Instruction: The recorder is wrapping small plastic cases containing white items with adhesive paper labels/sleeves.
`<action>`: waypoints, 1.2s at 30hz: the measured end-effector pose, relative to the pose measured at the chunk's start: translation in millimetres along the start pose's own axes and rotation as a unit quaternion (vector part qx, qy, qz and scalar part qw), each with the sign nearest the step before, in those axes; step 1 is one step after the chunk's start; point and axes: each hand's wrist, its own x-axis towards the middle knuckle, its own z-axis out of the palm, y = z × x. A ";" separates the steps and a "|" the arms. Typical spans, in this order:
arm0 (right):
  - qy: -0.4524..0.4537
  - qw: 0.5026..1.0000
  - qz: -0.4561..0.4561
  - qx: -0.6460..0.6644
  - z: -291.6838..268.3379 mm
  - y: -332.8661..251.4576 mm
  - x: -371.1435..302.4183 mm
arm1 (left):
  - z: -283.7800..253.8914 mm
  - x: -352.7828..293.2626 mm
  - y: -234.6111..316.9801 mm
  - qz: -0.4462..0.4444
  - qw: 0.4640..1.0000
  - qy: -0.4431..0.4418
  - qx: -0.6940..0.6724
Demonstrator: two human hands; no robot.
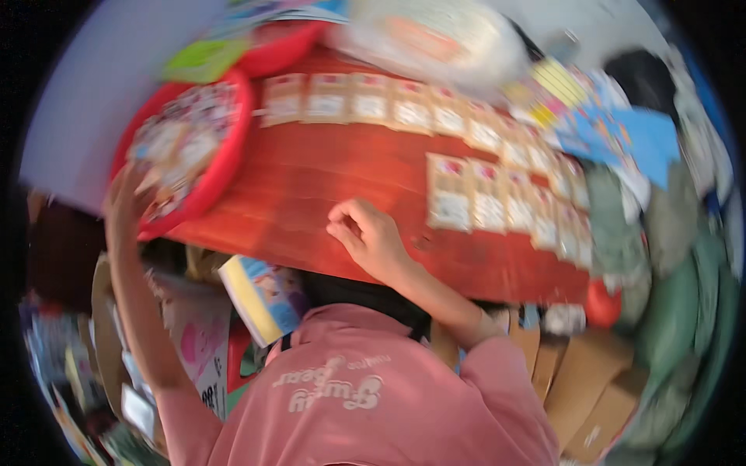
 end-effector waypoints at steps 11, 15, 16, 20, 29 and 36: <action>0.056 0.873 0.006 -0.485 -95.3 73.0 -27.3 | 82.0 -147.9 -34.4 0.188 0.934 -0.115 0.281; 0.025 0.874 0.027 -0.484 -72.2 70.8 -37.9 | 70.6 -158.4 -62.2 0.293 0.862 -0.107 0.399; 0.021 0.876 0.024 -0.481 -69.2 70.9 -37.3 | 65.5 -161.7 -66.8 0.289 0.862 -0.104 0.404; 0.042 0.897 0.005 -0.439 -67.4 70.0 -34.3 | 33.5 -168.1 -99.1 0.186 0.832 -0.061 0.519; 0.020 0.878 -0.014 -0.477 -54.6 64.8 -32.1 | 25.2 -141.7 -130.3 0.055 0.912 -0.079 0.400; -0.055 0.880 -0.056 -0.469 26.3 23.4 1.4 | -1.7 -153.8 -115.3 -0.124 0.966 -0.114 0.197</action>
